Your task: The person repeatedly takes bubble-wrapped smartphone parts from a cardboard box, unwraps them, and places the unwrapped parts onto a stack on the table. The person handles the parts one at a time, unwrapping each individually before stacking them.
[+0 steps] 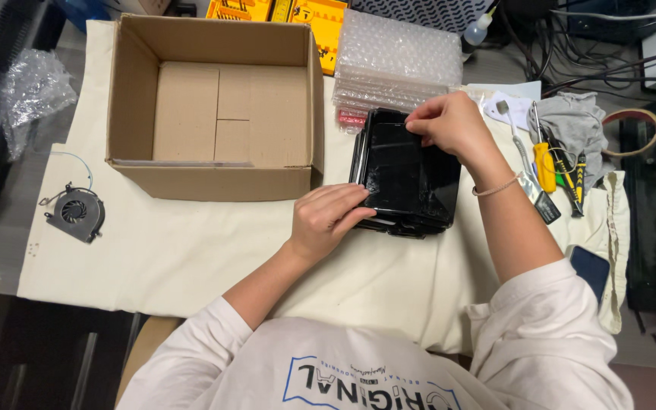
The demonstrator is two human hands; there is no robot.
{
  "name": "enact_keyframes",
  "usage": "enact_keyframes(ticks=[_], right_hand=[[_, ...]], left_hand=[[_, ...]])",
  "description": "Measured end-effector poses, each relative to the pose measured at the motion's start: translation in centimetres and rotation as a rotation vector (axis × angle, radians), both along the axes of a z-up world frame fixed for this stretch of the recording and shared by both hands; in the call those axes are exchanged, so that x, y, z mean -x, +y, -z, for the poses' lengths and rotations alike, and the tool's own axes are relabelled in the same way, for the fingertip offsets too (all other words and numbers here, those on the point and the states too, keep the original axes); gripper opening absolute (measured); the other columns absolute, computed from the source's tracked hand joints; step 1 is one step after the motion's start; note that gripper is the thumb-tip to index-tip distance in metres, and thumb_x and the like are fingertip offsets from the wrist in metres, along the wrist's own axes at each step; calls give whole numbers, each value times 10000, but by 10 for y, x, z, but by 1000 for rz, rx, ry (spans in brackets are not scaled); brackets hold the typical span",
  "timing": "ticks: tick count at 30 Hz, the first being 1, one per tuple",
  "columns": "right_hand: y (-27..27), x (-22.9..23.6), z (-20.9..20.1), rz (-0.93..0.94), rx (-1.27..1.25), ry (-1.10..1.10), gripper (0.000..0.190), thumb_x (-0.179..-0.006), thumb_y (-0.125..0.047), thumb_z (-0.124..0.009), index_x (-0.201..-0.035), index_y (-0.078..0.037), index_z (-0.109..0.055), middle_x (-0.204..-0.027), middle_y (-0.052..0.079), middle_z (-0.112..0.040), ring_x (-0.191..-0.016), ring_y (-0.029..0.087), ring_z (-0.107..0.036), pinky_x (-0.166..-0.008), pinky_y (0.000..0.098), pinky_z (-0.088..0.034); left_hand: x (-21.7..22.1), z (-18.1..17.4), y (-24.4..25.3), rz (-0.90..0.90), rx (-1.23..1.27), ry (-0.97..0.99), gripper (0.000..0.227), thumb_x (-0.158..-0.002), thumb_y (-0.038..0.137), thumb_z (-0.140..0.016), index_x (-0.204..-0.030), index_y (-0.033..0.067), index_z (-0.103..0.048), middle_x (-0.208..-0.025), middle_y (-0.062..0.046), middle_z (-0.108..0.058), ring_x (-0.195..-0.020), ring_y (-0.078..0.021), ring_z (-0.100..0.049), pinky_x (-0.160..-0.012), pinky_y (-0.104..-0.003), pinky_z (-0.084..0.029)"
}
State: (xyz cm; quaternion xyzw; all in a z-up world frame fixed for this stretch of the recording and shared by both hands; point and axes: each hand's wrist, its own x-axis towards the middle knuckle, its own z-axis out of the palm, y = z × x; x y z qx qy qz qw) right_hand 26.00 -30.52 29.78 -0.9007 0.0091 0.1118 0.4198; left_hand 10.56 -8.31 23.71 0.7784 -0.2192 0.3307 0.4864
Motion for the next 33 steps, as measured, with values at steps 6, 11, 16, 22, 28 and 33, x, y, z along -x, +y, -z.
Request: enact_keyframes(ticks=[6, 11, 16, 22, 28, 33], right_hand=[[-9, -19, 23, -164, 239, -159, 131, -825, -199, -816, -935, -129, -818, -723, 97, -719, -713, 292, -719, -650, 407, -569], [-9, -18, 22, -177, 250, -157, 137, -829, -195, -808, -948, -128, -816, -755, 94, -730, -788, 307, -714, -721, 422, -562], [-4, -19, 17, -171, 263, -193, 124, -836, -180, -816, -952, -134, -821, -766, 122, -738, -847, 385, -728, -754, 473, -574], [6, -19, 4, -78, 296, 2, 51, -859, -174, -846, -877, -205, -811, -819, -39, -755, -791, 104, -673, -751, 294, -518], [3, -17, 8, -114, 317, -100, 60, -842, -163, -846, -865, -201, -805, -787, -37, -746, -778, 121, -676, -774, 311, -505], [4, -12, 4, -115, 311, -97, 24, -887, -174, -812, -875, -181, -792, -677, -60, -636, -683, 116, -578, -715, 319, -454]], left_hand=[[-17, 0, 2, 30, 17, -13, 226, -867, 249, -822, -1052, 123, -789, -991, -58, -801, -921, -251, -772, -813, -372, -627], [-26, 1, 6, 27, -8, -36, 225, -872, 258, -820, -1044, 116, -792, -1008, -66, -799, -941, -260, -770, -829, -375, -627], [-30, 0, 10, 41, -53, -56, 229, -869, 267, -823, -1028, 105, -791, -1005, -73, -796, -947, -267, -768, -831, -377, -627], [-32, -1, 14, 140, -144, -145, 246, -899, 211, -825, -1024, 20, -733, -1021, -110, -766, -947, -292, -761, -862, -389, -634], [-30, 5, 13, 125, -226, -189, 261, -898, 231, -838, -995, 12, -736, -1005, -123, -765, -934, -282, -762, -854, -389, -634], [-25, 2, 15, 109, -281, -138, 294, -921, 285, -808, -1010, 14, -738, -1056, -138, -759, -1000, -296, -750, -887, -394, -612]])
